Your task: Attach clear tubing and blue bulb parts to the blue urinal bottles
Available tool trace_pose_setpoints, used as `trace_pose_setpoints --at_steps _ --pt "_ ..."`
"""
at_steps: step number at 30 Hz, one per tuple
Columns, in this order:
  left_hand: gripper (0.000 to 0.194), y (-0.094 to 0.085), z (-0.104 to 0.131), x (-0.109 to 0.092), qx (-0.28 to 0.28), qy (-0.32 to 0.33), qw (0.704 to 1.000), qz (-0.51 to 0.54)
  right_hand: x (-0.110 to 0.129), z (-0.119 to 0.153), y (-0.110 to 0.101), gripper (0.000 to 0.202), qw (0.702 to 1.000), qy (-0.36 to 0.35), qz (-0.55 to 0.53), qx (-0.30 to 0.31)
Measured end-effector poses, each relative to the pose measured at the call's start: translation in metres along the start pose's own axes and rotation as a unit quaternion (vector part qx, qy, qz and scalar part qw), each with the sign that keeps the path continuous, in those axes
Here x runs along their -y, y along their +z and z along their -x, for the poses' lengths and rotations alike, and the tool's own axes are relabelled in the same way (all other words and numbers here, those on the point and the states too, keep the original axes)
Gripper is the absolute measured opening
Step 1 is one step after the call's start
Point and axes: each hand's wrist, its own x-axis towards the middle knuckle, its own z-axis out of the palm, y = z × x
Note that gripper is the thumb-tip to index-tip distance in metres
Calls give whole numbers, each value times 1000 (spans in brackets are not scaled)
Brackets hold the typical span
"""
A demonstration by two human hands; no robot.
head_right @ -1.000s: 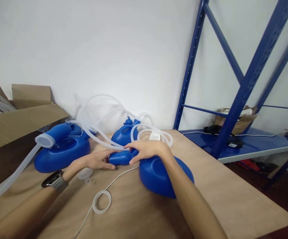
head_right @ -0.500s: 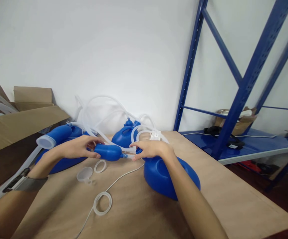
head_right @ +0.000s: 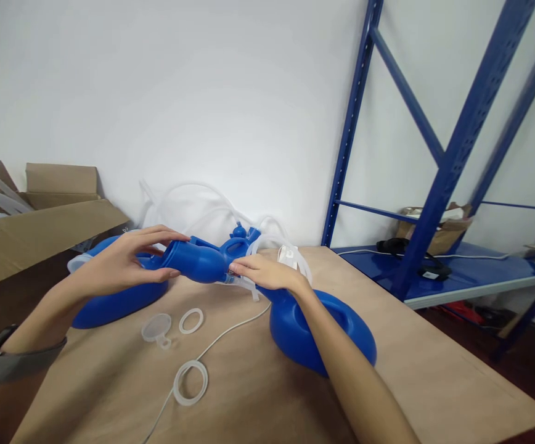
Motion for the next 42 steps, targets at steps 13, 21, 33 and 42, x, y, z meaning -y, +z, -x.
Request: trace_pose_setpoints --at_steps 13,21,33,42 --pt "60 1 -1 2 -9 2 1000 -28 1 -7 5 28 996 -35 -44 -62" --pt "66 -2 -1 10 -60 -81 994 -39 10 -9 10 26 981 -48 67 -175" --pt "65 2 -5 -3 -131 -195 972 -18 12 -10 16 22 960 -43 92 -260" --pt "61 0 -6 2 -174 -268 947 37 8 -5 13 20 949 -44 171 -260"
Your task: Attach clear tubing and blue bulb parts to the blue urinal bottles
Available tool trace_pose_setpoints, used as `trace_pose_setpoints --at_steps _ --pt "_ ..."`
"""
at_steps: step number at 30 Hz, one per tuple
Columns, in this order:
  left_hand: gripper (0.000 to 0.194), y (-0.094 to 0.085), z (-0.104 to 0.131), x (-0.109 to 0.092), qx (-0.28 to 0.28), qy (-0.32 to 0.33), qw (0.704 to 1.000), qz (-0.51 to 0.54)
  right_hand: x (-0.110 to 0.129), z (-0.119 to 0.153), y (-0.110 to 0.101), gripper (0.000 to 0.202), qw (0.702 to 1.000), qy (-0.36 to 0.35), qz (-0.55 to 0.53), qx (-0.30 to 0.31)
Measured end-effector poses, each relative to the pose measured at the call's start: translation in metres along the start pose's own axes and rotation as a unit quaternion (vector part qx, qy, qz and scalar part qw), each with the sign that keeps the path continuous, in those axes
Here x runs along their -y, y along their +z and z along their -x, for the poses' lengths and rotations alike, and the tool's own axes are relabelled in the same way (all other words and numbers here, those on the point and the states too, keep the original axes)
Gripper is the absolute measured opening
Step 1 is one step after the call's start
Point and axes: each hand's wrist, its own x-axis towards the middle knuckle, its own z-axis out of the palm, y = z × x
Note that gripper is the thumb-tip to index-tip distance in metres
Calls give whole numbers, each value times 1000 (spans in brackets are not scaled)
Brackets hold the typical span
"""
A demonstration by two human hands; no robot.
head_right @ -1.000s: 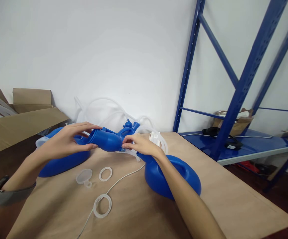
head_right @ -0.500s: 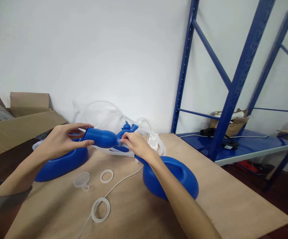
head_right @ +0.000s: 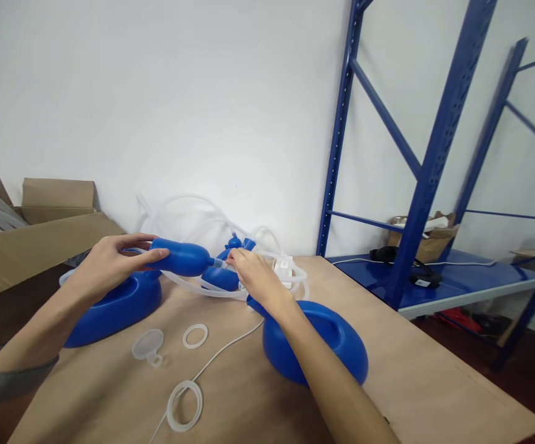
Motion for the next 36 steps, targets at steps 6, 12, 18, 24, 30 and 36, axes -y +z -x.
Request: trace_pose_setpoints --at_steps 6,12,18,24,30,36 --pt "61 5 6 -5 11 44 999 24 -2 3 -7 55 986 -54 -125 100" --pt "51 17 11 -12 -34 67 996 47 16 0 6 43 982 -15 -185 25" --pt "52 28 16 -13 -22 108 994 4 21 0 5 40 990 11 -139 23" --pt "48 25 16 -12 -58 201 977 -41 13 0 5 46 985 9 -171 36" --pt "47 10 13 0 -79 269 959 -32 20 -1 3 55 975 2 -217 54" --pt "45 3 13 -1 -60 222 973 8 22 -2 1 57 956 -18 -279 84"
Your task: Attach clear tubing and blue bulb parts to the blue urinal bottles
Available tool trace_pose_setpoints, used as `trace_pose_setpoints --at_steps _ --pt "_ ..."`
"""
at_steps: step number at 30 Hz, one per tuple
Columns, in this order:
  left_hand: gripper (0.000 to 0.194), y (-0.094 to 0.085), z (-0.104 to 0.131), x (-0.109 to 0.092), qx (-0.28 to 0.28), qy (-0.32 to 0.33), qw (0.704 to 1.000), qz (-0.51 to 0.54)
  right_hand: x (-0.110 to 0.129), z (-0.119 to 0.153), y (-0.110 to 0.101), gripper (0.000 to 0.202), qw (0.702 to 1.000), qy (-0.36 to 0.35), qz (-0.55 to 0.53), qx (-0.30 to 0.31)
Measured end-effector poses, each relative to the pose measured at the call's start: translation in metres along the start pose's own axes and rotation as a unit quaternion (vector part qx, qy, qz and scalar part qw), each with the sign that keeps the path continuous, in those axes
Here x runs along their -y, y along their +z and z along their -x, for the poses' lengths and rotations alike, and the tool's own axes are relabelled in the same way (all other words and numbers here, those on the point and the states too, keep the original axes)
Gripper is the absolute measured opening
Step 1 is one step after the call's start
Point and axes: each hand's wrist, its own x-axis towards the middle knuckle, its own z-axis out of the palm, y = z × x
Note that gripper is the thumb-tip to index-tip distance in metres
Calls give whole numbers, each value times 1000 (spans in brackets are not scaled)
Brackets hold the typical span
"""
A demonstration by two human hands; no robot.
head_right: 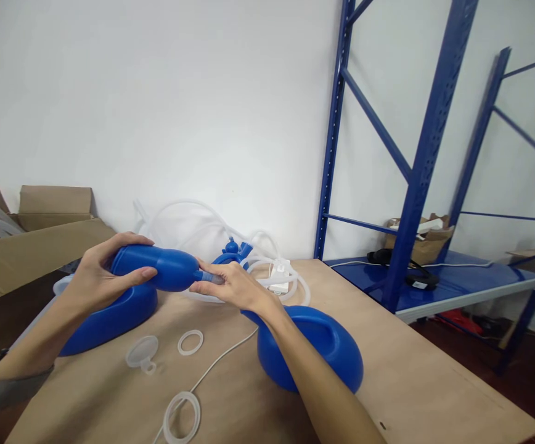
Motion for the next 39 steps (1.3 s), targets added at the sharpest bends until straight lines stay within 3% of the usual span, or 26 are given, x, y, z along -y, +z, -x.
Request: trace_pose_setpoints --at_steps 8,20,23,25,26,28,31,36,39 --pt "42 -1 -1 -9 -4 -34 998 48 3 4 -9 62 1000 -8 10 16" --pt "42 -5 -1 2 -7 -30 997 70 10 5 -14 64 999 -17 14 40" --pt "36 -21 0 5 -108 -31 989 98 7 11 -19 58 996 -26 20 84" --pt "34 -37 1 7 -201 -40 977 63 2 14 -22 56 993 -17 33 108" --pt "36 -44 1 8 -216 -48 975 29 0 15 -23 58 994 -9 39 101" --pt "44 -53 0 11 -162 -65 984 -30 -3 13 -24 64 998 10 40 47" --pt "48 -49 -4 11 -72 -46 996 -34 -2 7 -25 60 999 18 28 -25" --pt "45 -26 -8 -2 -17 -29 999 -24 10 6 -24 44 999 34 20 24" --pt "46 -20 -6 -8 -16 -33 999 -22 14 8 -24 43 999 36 13 32"
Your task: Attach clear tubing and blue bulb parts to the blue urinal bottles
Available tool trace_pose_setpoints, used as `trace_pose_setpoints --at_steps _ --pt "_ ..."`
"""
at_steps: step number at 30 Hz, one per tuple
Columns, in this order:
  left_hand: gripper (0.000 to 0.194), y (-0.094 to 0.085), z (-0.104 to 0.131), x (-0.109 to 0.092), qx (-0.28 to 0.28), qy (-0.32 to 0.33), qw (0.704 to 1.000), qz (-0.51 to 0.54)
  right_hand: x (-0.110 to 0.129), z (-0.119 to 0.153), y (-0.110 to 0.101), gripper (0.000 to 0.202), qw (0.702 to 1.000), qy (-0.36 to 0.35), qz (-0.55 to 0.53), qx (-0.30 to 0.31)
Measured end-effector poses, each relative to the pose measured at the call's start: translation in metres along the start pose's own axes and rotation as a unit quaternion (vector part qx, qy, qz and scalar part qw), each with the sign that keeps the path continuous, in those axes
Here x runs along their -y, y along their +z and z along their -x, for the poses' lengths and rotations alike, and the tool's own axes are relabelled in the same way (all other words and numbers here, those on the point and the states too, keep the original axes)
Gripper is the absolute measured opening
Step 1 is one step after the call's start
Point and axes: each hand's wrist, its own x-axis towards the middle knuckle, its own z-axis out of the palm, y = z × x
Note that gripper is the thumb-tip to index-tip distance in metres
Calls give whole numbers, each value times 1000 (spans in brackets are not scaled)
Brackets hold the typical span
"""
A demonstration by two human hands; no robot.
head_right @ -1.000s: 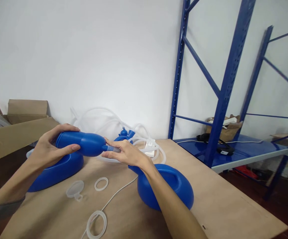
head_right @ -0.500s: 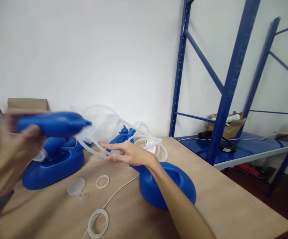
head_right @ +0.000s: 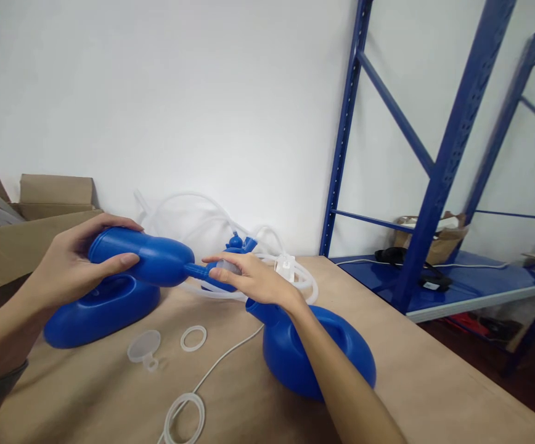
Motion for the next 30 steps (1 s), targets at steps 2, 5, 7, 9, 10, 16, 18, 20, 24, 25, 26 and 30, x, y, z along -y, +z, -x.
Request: trace_pose_setpoints --at_steps 2,5,7,9,10,16,18,20,24,25,26,30 --pt "46 1 1 -1 0 -6 1000 0 0 1 0 43 1000 -6 -8 4" --pt "48 0 1 2 -2 -18 1000 0 0 0 -1 43 1000 -13 -14 16" --pt "50 0 0 3 -8 -25 1000 5 1 0 -1 42 1000 -14 -13 18" --pt "51 0 0 4 -13 -25 1000 9 2 0 -1 40 1000 -14 -7 16" --pt "50 0 0 4 -11 -23 1000 8 2 -1 -1 39 1000 -13 -2 14" --pt "46 1 0 1 11 0 1000 4 3 0 -2 41 1000 -15 19 10" --pt "46 1 0 0 13 0 1000 7 2 1 -2 42 1000 -18 18 11" --pt "45 2 0 0 12 1 1000 7 2 1 -3 43 1000 -17 14 14" --pt "46 3 1 3 8 10 1000 0 2 1 -3 41 1000 -18 1 22" --pt "46 3 1 4 6 11 1000 -2 2 1 -3 40 1000 -19 -2 24" --pt "46 3 1 5 2 13 1000 -3 2 1 -3 39 1000 -19 -5 24" --pt "46 1 1 9 1 23 1000 -4 3 1 -3 37 1000 -19 -18 13"
